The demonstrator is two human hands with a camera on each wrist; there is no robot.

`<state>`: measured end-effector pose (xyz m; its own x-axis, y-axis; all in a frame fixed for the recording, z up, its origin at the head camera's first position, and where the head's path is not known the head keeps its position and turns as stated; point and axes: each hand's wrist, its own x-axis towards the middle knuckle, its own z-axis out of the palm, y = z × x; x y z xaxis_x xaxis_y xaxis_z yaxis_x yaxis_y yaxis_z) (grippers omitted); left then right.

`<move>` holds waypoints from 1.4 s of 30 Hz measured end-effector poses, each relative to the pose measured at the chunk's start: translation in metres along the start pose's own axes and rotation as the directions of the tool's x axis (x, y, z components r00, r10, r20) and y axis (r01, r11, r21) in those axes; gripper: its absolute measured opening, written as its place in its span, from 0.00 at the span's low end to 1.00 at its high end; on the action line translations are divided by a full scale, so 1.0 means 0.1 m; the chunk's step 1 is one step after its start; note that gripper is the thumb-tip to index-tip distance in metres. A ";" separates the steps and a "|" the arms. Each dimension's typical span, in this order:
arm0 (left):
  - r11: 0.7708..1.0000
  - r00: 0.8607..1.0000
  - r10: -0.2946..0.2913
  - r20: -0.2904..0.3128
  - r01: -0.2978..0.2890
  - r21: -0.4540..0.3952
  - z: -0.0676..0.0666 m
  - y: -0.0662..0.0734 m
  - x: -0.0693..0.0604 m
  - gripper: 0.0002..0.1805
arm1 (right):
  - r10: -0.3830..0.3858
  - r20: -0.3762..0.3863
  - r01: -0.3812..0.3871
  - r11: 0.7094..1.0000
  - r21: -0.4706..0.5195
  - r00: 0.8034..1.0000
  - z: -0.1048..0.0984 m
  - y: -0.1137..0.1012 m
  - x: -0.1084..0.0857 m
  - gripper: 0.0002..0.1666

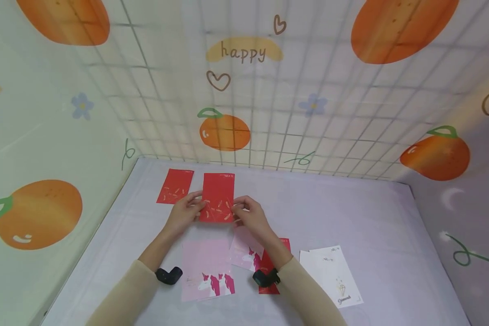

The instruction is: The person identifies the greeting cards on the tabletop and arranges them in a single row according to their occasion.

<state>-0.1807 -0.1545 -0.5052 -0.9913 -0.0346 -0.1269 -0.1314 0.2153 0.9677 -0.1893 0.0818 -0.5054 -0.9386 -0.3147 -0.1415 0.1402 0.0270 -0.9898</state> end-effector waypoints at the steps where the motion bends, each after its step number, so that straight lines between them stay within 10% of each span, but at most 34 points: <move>1: 1.000 1.000 0.001 -0.010 -0.001 0.001 -0.02 0.00 0.01 0.24 | 0.001 -0.002 -0.001 1.000 0.011 1.000 0.01 0.00 0.03 0.17; 42: 0.971 0.980 0.036 -0.195 0.012 0.238 -0.36 -0.22 0.34 0.16 | 0.046 -0.175 -0.054 0.998 -0.042 0.983 0.47 0.14 0.69 0.13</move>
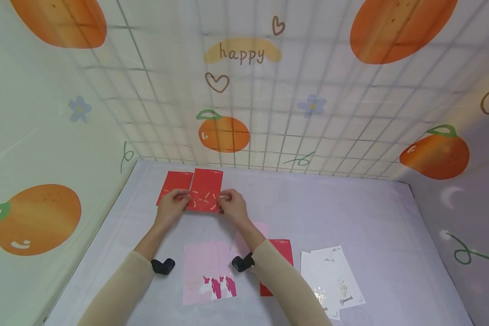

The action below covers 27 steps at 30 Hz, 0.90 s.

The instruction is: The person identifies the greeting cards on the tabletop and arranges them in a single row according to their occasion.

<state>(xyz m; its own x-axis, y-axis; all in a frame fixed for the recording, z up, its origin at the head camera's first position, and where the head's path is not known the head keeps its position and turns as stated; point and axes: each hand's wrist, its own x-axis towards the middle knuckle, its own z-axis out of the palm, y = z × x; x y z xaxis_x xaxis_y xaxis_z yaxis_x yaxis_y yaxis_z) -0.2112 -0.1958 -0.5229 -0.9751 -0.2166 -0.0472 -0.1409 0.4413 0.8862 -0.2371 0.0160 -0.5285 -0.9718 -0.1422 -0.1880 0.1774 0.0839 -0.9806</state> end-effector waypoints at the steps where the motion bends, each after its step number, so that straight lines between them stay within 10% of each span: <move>1: 1.000 1.000 -0.005 0.001 0.005 0.003 0.00 0.00 0.00 0.16 | -0.001 -0.003 0.001 1.000 -0.005 1.000 0.01 0.01 0.00 0.13; 27: 0.989 0.999 0.032 -0.011 -0.030 0.146 -0.01 -0.12 0.12 0.20 | 0.029 0.070 -0.017 0.985 -0.170 0.997 0.10 0.01 0.11 0.21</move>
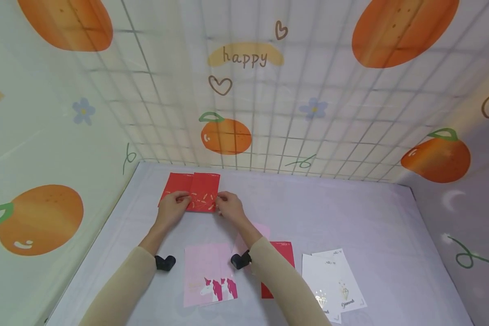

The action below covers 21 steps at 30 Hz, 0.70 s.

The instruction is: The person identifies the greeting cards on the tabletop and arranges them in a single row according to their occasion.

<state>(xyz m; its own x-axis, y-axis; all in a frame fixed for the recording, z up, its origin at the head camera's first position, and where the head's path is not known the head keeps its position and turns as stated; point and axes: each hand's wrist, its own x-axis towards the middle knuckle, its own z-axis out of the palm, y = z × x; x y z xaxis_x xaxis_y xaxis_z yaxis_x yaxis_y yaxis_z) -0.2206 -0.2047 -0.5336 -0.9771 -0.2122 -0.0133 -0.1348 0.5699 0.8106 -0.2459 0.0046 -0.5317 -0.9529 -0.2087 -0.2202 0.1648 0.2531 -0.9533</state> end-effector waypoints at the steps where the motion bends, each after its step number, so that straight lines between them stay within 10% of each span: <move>1: 1.000 1.000 0.004 0.000 -0.004 0.012 0.00 -0.01 0.00 0.20 | -0.001 0.003 0.001 1.000 -0.007 1.000 0.00 0.00 0.00 0.20; 21: 0.996 0.999 0.026 0.024 -0.028 0.086 0.08 -0.06 0.05 0.23 | 0.064 -0.012 -0.065 0.991 -0.114 0.998 0.05 0.01 0.05 0.22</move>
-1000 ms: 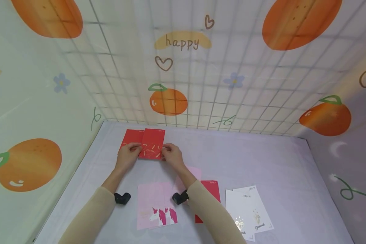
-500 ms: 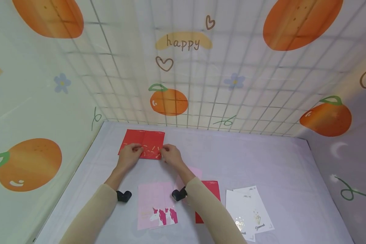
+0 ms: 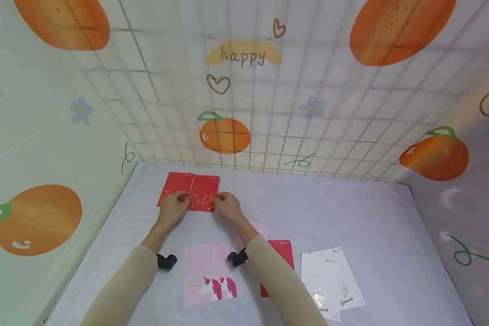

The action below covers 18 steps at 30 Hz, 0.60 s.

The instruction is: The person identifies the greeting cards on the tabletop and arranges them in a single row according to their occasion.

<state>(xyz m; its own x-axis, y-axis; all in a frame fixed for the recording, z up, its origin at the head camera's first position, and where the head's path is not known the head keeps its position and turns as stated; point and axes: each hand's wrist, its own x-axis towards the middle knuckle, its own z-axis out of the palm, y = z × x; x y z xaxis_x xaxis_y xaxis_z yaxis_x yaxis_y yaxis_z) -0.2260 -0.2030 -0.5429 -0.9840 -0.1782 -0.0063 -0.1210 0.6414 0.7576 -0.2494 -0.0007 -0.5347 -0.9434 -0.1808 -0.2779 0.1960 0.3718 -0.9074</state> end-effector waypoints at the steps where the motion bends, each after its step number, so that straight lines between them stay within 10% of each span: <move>1: 1.000 1.000 -0.001 0.001 0.001 -0.001 0.00 0.00 0.00 0.23 | 0.001 -0.005 -0.001 1.000 0.000 1.000 0.00 0.00 0.00 0.22; 18: 1.000 1.000 0.011 -0.006 -0.011 -0.016 0.01 -0.03 -0.02 0.23 | -0.007 -0.066 0.011 0.997 0.070 0.998 0.03 0.05 -0.03 0.19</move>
<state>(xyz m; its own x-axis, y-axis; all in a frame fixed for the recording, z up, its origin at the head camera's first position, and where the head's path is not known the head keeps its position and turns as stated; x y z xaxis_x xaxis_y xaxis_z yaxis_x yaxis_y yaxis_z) -0.2239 -0.2039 -0.5454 -0.9843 -0.1762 0.0058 -0.1084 0.6311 0.7681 -0.2446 -0.0010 -0.5395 -0.9604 -0.1224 -0.2503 0.2036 0.3052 -0.9303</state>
